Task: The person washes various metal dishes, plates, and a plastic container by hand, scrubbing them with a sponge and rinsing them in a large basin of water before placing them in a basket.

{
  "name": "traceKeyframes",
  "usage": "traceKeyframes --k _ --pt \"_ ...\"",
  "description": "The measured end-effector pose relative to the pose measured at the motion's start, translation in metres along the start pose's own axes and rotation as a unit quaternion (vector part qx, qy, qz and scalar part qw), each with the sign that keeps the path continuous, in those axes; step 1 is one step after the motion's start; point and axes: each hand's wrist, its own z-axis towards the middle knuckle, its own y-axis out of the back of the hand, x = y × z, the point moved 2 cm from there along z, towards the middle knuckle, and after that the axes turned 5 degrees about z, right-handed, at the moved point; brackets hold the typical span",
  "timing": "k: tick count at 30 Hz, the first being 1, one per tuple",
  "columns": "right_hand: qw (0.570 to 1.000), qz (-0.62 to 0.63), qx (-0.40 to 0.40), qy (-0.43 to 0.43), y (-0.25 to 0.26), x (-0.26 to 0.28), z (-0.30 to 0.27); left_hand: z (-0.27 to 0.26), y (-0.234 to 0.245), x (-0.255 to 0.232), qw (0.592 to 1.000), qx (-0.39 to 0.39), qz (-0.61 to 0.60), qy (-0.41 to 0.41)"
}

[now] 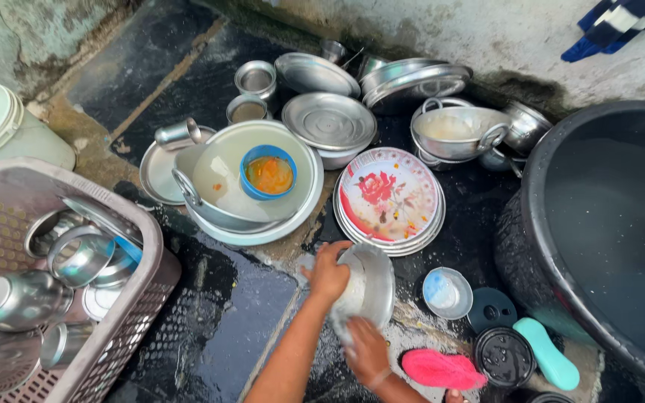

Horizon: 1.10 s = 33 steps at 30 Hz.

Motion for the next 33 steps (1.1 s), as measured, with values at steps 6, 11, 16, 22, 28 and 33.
traceKeyframes --k 6,11,16,22,28,33 --pt "0.997 -0.004 0.035 -0.064 -0.023 -0.01 0.02 -0.014 0.005 -0.034 1.0 -0.009 0.017 0.001" --pt "0.985 -0.067 0.01 0.157 -0.006 -0.023 -0.003 -0.003 0.016 -0.04 0.999 0.005 0.039 -0.014" --pt "0.994 0.014 0.06 -0.088 -0.026 -0.02 0.036 -0.004 0.014 -0.042 0.997 -0.027 0.013 -0.078" --pt "0.993 0.016 0.089 0.073 -0.033 -0.028 -0.005 -0.003 0.025 -0.043 0.991 0.093 0.033 -0.086" --pt "0.717 -0.509 0.311 0.36 0.049 -0.123 0.122 0.009 0.019 -0.04 0.985 0.115 0.032 -0.127" --pt "0.684 -0.571 0.407 0.199 0.018 -0.074 0.114 0.021 0.019 -0.027 0.975 0.135 -0.028 -0.174"
